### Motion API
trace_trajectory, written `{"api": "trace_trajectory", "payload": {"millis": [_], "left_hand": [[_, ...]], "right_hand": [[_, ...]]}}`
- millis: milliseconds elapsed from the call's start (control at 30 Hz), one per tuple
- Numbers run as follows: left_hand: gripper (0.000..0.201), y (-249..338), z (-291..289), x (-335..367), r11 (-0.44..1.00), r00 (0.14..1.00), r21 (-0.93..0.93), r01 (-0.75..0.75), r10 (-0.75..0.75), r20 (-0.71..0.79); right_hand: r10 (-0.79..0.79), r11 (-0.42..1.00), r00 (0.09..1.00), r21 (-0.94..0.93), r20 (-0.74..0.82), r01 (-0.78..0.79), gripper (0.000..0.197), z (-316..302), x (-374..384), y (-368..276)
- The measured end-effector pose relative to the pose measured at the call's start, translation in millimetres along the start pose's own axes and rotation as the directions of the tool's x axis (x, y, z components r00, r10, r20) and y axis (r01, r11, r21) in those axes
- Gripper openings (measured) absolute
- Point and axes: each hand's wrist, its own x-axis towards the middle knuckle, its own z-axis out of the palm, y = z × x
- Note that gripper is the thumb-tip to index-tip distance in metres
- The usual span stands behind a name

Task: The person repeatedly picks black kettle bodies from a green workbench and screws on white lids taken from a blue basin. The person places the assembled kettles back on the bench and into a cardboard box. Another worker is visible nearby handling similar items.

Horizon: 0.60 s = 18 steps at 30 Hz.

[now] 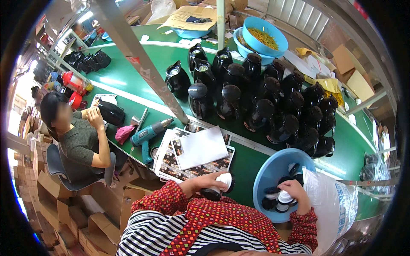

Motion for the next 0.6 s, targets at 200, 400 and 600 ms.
{"api": "trace_trajectory", "payload": {"millis": [200,400,600], "left_hand": [[0.080,-77,-72,-14,0.993,0.949,-0.069,-0.098,0.073,-0.306],[0.071,-104,-100,-28,0.957,0.949,-0.220,-0.186,0.117,-0.293],[0.070,-69,-104,-58,0.876,0.924,-0.458,-0.149,-0.041,-0.380]], "right_hand": [[-0.017,0.963,0.998,-0.268,0.052,0.030,0.030,-3,65,-146],[-0.346,0.596,0.930,0.794,0.122,0.117,0.050,-4,124,-298],[-0.476,0.484,0.858,0.757,-0.193,0.439,0.042,7,248,-431]]}}
